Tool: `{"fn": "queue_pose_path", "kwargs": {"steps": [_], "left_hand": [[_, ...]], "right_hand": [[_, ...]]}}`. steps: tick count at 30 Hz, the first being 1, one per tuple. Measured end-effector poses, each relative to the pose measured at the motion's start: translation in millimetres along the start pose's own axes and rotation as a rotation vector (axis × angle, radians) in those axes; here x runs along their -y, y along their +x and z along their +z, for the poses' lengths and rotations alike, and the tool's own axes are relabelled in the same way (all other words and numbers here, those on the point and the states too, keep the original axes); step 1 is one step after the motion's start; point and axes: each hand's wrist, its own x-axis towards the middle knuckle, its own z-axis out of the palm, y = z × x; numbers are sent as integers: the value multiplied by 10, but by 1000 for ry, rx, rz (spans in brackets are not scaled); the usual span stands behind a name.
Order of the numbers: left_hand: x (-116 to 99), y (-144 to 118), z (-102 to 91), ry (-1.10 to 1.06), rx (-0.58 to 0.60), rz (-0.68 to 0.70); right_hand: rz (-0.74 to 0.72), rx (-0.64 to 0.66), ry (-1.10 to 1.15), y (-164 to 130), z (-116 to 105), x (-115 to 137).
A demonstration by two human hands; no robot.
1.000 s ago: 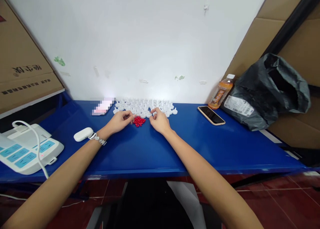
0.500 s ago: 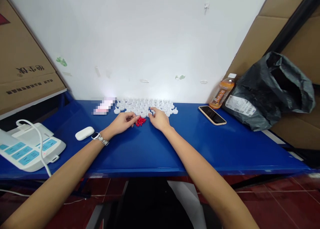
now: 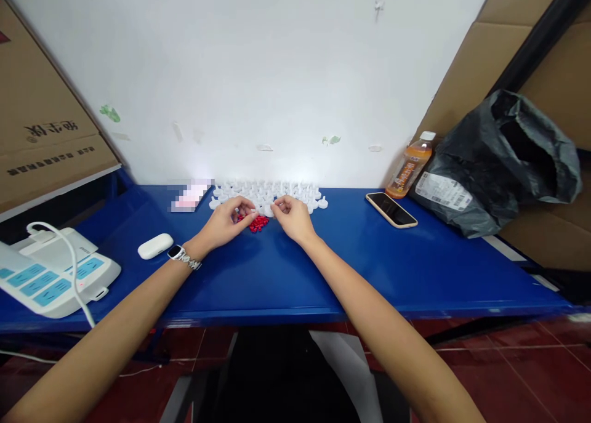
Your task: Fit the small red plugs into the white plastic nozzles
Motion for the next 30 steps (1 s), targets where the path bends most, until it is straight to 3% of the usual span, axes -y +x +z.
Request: {"fn": "queue_pose_path", "kwargs": {"steps": [3, 6, 16, 20, 25, 30], "left_hand": [[-79, -19, 12, 89, -7, 103], [-118, -35, 7, 135, 55, 119], [-51, -20, -38, -11, 131, 53], [8, -19, -71, 18, 91, 20], [123, -23, -89, 77, 77, 29], [141, -21, -60, 103, 90, 45]], "right_hand": [[6, 100, 239, -52, 96, 83], [40, 157, 343, -90, 171, 137], [84, 88, 395, -65, 163, 154], [-46, 59, 139, -40, 117, 22], [-85, 181, -329, -43, 35, -85], [-92, 220, -440, -61, 28, -35]]}}
